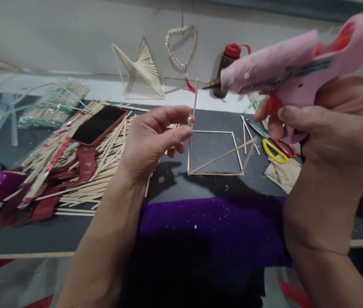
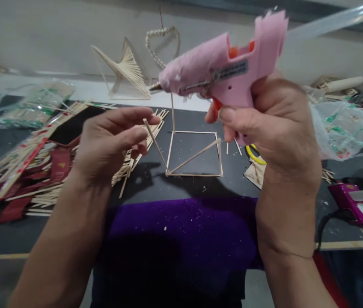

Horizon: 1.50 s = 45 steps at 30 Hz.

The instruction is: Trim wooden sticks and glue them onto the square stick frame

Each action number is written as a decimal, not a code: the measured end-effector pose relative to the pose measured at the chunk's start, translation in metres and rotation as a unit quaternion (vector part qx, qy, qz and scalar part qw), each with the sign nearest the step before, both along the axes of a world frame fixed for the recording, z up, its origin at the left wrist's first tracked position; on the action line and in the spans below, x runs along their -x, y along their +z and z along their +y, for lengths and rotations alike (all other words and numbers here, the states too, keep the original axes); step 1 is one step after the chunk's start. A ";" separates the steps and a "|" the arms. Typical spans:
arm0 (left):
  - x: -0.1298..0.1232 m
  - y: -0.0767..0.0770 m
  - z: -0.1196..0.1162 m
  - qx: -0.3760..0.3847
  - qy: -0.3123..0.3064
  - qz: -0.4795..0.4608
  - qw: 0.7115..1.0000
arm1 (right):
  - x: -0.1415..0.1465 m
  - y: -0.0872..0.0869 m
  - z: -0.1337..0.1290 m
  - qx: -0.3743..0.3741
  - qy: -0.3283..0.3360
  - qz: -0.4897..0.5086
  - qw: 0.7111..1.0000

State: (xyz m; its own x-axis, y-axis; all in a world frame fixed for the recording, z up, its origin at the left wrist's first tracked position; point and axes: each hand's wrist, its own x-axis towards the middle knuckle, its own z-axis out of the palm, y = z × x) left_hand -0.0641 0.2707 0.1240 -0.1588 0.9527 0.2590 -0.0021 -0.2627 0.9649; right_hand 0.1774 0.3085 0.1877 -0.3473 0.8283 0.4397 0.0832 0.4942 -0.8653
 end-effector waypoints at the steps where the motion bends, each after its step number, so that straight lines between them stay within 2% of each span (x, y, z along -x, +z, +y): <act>1: -0.002 -0.004 -0.001 0.009 0.000 -0.001 1.000 | -0.001 0.000 -0.001 -0.008 0.009 -0.024 1.000; 4: -0.009 -0.013 -0.002 0.008 0.008 0.004 1.000 | -0.002 -0.001 -0.003 -0.033 0.021 -0.066 0.997; 17: -0.022 -0.034 -0.004 -0.020 0.090 0.022 0.995 | -0.001 -0.008 -0.001 -0.023 0.056 -0.061 0.996; 31: -0.025 -0.034 -0.006 -0.025 0.090 0.031 0.995 | -0.004 -0.014 0.005 -0.023 0.051 -0.060 0.997; 45: -0.024 -0.035 -0.005 -0.027 0.099 0.039 0.994 | -0.005 -0.012 0.004 -0.033 0.039 -0.081 0.995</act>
